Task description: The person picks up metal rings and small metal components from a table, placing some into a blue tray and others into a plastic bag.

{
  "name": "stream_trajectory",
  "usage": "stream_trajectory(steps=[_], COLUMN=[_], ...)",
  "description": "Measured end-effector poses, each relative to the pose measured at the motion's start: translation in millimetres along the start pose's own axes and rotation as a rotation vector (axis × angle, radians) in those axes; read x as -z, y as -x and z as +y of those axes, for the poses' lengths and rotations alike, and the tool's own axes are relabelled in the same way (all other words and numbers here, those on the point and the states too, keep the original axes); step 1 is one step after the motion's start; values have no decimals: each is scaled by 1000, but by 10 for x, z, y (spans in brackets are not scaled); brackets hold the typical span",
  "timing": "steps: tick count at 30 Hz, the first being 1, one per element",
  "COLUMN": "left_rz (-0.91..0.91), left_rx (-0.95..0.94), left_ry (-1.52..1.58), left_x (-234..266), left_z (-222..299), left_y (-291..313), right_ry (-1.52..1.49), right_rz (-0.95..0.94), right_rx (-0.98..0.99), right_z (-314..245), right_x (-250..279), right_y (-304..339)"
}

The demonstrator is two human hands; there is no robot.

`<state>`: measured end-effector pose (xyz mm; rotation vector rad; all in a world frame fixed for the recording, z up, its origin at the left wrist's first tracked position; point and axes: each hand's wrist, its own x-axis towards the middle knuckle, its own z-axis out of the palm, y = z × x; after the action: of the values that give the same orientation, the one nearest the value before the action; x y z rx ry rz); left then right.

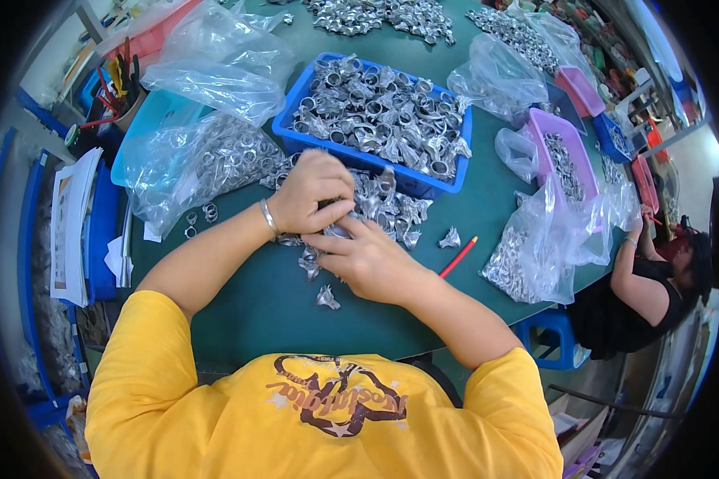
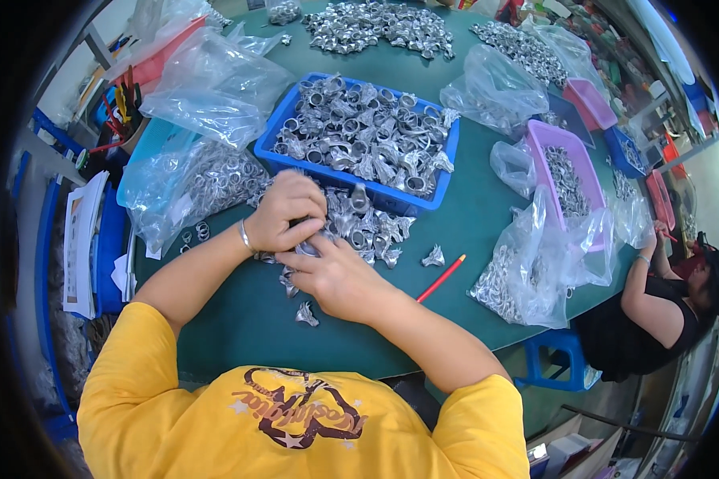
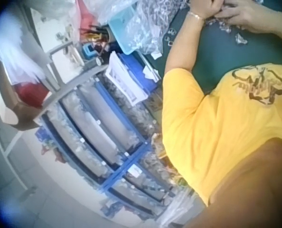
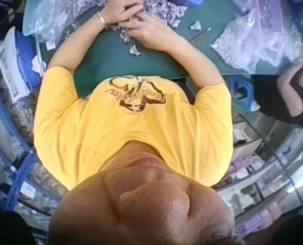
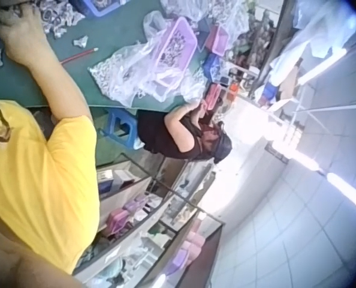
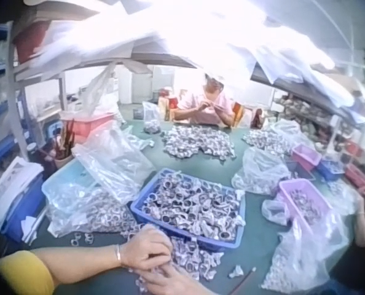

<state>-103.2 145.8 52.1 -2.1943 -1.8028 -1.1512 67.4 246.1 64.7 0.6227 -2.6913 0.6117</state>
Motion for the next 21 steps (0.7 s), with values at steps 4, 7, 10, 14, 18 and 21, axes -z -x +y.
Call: stream_trajectory(steps=[4,7,10,14,18,21], left_rz=[64,202,268,-173,-209,-193], left_rx=[36,9,122,382,265,193], left_ry=[52,-86,-268,-480,-273,-140], left_x=[63,124,70,-207,-287,-213], left_z=[32,-73,-327,-438,-550,-579], left_y=[47,-229,-664,-925,-929,-909], right_ry=[-214,-246,351,571,626,621], right_rz=[187,283,472,182,234,291], right_rx=[6,-222,-499,-1022,-1014,-970], right_z=[188,402,824,1084,950,850], right_x=[297,555,659,524,423,486], right_y=[68,45,90,33,-13,-4])
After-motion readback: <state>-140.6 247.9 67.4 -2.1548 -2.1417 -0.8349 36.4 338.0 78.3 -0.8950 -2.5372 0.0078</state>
